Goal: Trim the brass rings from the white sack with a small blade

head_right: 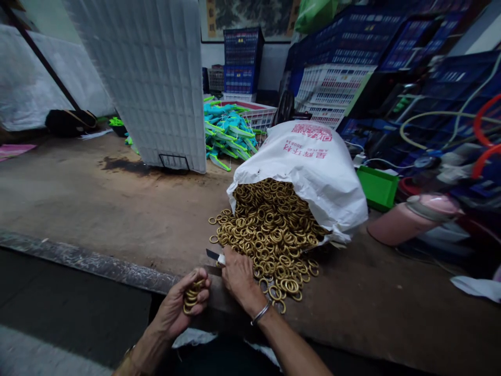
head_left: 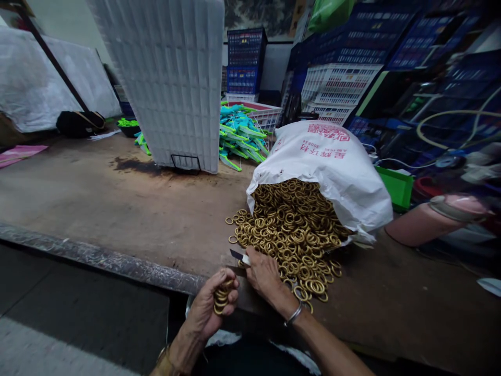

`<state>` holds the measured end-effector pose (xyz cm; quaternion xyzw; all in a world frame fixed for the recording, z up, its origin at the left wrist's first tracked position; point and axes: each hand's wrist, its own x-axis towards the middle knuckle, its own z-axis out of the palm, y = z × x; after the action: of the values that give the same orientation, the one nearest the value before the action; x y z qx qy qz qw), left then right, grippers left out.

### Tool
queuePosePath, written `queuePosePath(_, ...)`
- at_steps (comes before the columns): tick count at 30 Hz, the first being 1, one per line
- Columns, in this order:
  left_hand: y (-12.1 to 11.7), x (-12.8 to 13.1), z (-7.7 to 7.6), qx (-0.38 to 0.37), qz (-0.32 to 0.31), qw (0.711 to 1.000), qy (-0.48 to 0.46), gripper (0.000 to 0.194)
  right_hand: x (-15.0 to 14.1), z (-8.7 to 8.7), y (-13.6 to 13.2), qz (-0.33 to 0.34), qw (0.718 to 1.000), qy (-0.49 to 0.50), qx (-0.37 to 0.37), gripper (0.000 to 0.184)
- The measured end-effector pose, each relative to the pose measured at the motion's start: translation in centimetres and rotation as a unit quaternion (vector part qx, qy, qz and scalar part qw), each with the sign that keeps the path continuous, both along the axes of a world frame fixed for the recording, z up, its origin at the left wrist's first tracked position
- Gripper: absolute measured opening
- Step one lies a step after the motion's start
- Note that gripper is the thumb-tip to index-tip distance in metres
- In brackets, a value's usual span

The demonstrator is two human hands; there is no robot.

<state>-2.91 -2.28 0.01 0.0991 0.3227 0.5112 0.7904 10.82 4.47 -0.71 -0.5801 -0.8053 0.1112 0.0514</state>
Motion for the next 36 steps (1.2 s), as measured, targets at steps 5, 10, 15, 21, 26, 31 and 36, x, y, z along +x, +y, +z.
queuePosePath(5,0.5,0.1,-0.3,-0.021,0.023,1.0,0.001,0.02,0.2,-0.5,0.0,0.01,1.0,-0.004,0.003,0.021)
queuePosePath(10,1.1,0.1,0.1,0.012,0.024,0.999,0.041,0.023,0.4,-0.3,0.0,0.011,1.0,-0.003,0.019,0.017)
queuePosePath(15,1.6,0.8,-0.1,0.037,0.052,0.976,0.208,0.029,0.9,0.1,0.0,-0.018,0.997,0.069,0.009,0.018)
queuePosePath(21,2.7,1.6,-0.3,0.12,0.035,0.904,0.409,0.035,1.5,0.3,-0.3,-0.024,0.974,0.226,-0.019,0.013)
queuePosePath(26,3.4,2.2,-0.1,0.125,-0.031,0.893,0.432,0.031,1.8,0.7,-0.8,-0.028,0.944,0.327,-0.038,0.017)
queuePosePath(31,3.2,2.7,0.5,0.176,-0.008,0.883,0.434,0.022,1.9,1.0,-1.0,-0.059,0.906,0.406,-0.108,0.02)
queuePosePath(36,2.8,2.9,0.7,0.199,-0.012,0.886,0.419,0.021,2.1,0.9,-0.9,-0.063,0.882,0.44,-0.157,0.025)
